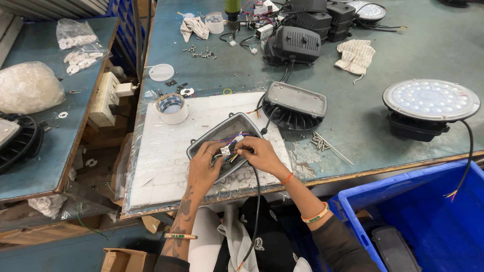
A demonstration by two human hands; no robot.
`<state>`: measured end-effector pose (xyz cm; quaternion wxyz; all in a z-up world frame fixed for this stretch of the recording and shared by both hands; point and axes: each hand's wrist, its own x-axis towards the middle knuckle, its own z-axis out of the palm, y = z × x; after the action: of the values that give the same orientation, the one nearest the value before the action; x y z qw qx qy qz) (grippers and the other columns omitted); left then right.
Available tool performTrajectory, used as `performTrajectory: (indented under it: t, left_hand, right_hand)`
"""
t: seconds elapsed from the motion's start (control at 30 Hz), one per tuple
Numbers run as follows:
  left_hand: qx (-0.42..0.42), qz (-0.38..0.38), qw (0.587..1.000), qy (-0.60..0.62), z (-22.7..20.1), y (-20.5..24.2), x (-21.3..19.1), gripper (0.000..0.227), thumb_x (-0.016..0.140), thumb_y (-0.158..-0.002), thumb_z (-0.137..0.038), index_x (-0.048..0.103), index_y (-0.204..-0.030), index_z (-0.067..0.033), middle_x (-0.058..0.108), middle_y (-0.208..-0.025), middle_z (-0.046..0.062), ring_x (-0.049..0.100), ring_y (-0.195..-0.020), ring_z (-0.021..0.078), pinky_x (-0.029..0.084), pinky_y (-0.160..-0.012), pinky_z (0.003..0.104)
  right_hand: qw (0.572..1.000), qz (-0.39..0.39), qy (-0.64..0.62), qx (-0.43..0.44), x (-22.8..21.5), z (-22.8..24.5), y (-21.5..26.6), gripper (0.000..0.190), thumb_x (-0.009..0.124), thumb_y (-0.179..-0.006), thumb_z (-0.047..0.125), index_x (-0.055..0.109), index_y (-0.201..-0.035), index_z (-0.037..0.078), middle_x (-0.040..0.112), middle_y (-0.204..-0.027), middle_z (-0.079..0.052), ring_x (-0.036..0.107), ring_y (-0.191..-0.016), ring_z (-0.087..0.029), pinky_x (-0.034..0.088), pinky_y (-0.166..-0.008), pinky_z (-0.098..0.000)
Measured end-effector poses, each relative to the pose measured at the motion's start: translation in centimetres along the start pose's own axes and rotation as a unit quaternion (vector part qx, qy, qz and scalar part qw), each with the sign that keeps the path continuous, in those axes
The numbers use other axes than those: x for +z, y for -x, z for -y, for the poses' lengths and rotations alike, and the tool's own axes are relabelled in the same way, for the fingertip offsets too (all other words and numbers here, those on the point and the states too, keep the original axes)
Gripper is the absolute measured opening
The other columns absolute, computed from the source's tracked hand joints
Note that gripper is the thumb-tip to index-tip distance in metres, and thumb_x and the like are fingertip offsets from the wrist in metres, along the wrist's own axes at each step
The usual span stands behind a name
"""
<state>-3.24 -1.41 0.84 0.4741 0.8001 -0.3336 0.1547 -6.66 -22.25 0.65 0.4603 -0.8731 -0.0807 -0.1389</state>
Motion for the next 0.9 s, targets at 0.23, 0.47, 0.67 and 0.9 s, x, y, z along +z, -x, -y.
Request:
performTrajectory:
  t: [0.23, 0.47, 0.67, 0.9]
  left_hand:
    - [-0.037, 0.026, 0.999, 0.022, -0.2, -0.1, -0.1, 0.037, 0.072, -0.084, -0.003, 0.071, -0.12, -0.0108, 0.068, -0.118, 0.008, 0.072, -0.094, 0.0289, 0.056, -0.075, 0.038]
    - [-0.034, 0.053, 0.997, -0.045, -1.0, -0.8, 0.4, 0.034, 0.069, -0.086, -0.003, 0.067, -0.119, -0.013, 0.066, -0.12, 0.007, 0.069, -0.096, 0.034, 0.054, -0.078, 0.043]
    - [-0.05, 0.05, 0.996, -0.047, -0.5, -0.7, 1.2, 0.032, 0.069, -0.088, -0.005, 0.066, -0.119, -0.0122, 0.065, -0.122, 0.011, 0.068, -0.095, 0.0355, 0.053, -0.079, 0.044]
    - [-0.09, 0.093, 0.987, 0.094, 1.5, -0.2, -0.1, 0.035, 0.064, -0.087, 0.008, 0.069, -0.119, -0.0067, 0.072, -0.114, 0.01, 0.073, -0.094, 0.0257, 0.056, -0.083, 0.034]
  right_hand:
    - [1.0, -0.002, 0.005, 0.012, 0.1, 0.2, -0.1, 0.012, 0.073, -0.088, 0.011, 0.076, -0.097, 0.004, 0.077, -0.089, -0.006, 0.074, -0.078, -0.015, 0.057, -0.071, -0.0287]
    - [1.0, -0.003, -0.01, 0.017, -0.1, -0.5, -0.2, 0.011, 0.072, -0.089, 0.01, 0.074, -0.097, 0.002, 0.077, -0.087, -0.008, 0.074, -0.078, -0.016, 0.058, -0.073, -0.0304]
    - [1.0, -0.016, 0.003, -0.014, 0.2, -0.6, 0.0, 0.012, 0.073, -0.088, 0.011, 0.072, -0.097, 0.003, 0.074, -0.089, -0.008, 0.072, -0.079, -0.019, 0.057, -0.073, -0.0319]
    - [0.986, -0.042, 0.102, -0.123, 0.7, 0.0, 0.5, 0.011, 0.071, -0.088, 0.012, 0.066, -0.094, 0.005, 0.064, -0.089, -0.009, 0.061, -0.085, -0.029, 0.048, -0.074, -0.0407]
